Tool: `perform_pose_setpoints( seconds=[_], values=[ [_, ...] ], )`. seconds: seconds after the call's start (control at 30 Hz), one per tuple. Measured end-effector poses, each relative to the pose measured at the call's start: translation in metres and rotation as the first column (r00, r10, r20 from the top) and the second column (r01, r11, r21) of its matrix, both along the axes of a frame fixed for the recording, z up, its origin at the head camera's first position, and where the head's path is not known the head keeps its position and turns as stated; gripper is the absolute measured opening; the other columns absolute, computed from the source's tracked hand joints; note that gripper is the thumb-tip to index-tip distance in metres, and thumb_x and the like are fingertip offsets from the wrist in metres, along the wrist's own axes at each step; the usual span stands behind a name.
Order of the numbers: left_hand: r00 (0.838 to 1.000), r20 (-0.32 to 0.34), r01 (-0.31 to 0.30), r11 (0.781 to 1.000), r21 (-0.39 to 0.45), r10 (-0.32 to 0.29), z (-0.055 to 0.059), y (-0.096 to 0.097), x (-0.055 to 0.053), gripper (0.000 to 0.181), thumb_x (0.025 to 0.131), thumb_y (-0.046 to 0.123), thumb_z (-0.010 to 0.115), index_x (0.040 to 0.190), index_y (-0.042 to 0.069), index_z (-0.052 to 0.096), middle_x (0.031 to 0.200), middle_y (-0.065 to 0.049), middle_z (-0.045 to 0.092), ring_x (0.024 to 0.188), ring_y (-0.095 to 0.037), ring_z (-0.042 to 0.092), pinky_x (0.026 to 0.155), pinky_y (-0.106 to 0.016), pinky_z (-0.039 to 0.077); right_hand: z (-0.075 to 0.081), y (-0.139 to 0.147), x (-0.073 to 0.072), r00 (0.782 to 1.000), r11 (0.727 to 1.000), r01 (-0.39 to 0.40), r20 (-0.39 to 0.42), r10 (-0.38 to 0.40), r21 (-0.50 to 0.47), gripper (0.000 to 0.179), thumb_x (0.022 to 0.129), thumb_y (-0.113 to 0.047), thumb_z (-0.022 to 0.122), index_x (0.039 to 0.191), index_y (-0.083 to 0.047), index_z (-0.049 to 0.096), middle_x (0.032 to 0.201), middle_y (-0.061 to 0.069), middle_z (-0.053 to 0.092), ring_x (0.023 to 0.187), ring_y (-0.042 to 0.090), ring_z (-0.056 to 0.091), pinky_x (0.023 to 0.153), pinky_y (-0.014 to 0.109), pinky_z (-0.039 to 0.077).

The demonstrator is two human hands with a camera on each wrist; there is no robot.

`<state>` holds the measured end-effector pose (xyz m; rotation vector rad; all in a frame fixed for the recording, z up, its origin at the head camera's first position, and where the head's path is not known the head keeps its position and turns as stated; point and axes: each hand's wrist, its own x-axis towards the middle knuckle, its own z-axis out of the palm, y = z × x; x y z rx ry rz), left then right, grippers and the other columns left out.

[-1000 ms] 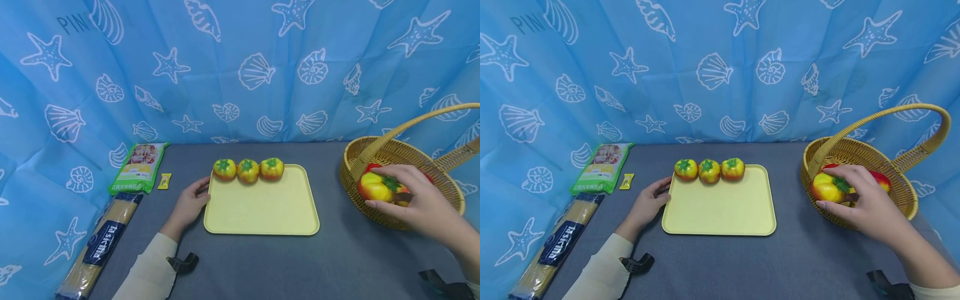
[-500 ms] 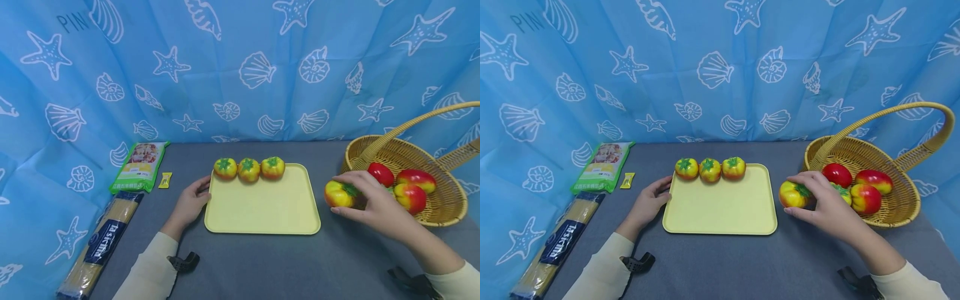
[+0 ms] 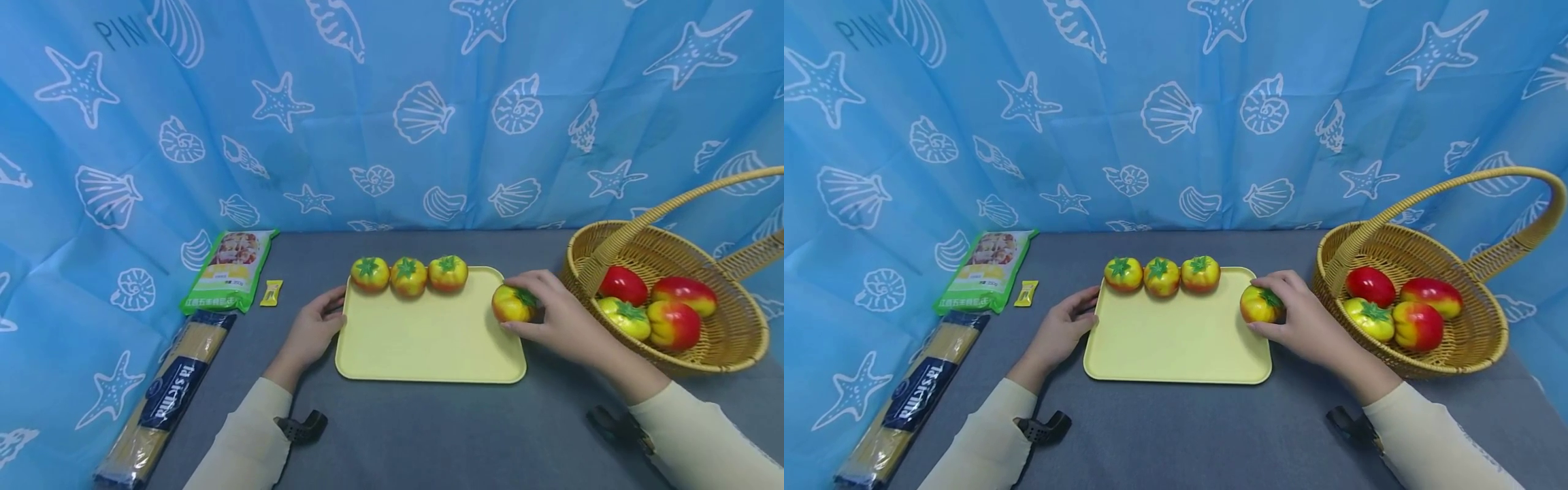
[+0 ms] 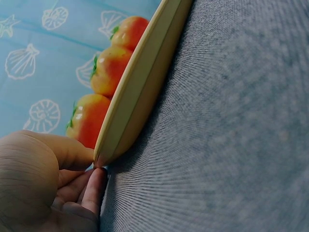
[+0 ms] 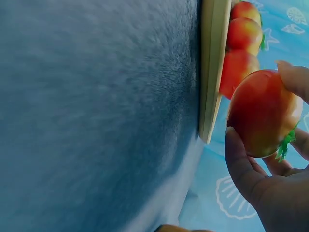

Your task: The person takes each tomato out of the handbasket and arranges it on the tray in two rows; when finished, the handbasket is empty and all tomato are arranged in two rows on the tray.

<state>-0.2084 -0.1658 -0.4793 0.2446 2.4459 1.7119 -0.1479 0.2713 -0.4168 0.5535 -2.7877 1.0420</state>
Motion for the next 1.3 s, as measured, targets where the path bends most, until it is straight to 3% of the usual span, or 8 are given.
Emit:
perform_pose_setpoints(
  seconds=[0.33,0.7,1.3],
  values=[
    [1.000,0.001,0.016,1.000,0.018,-0.016,0.000,-0.003,-0.001,0.058,0.107,0.001,0.064,0.163,0.002,0.049,0.154,-0.024,0.056,0.135,-0.040,0.061,0.109,-0.046,0.054,-0.009,-0.008,-0.028,0.997,1.000,0.031,0.071,-0.031,0.008,0.069,0.092,-0.021,0.092,0.150,0.000,0.060,0.140,0.025,0.050,0.124,0.044,0.054,0.103,0.066,0.047],
    [1.000,0.003,0.008,1.000,0.013,-0.008,0.003,-0.001,0.000,0.058,0.107,0.001,0.063,0.163,0.002,0.049,0.155,-0.024,0.056,0.136,-0.040,0.061,0.110,-0.050,0.053,-0.005,-0.015,-0.049,0.993,0.999,0.041,0.112,-0.044,0.032,0.068,0.094,-0.019,0.089,0.153,-0.002,0.059,0.140,0.025,0.048,0.124,0.043,0.051,0.105,0.065,0.046],
    [1.000,0.014,0.002,1.000,0.004,-0.002,0.001,-0.001,-0.001,0.058,0.107,0.001,0.064,0.163,0.004,0.049,0.155,-0.023,0.056,0.135,-0.039,0.061,0.110,-0.049,0.053,-0.013,-0.019,-0.070,0.983,0.997,0.052,0.176,-0.060,0.050,0.070,0.096,-0.020,0.087,0.156,-0.003,0.056,0.144,0.025,0.045,0.130,0.045,0.050,0.109,0.067,0.044]
  ],
)
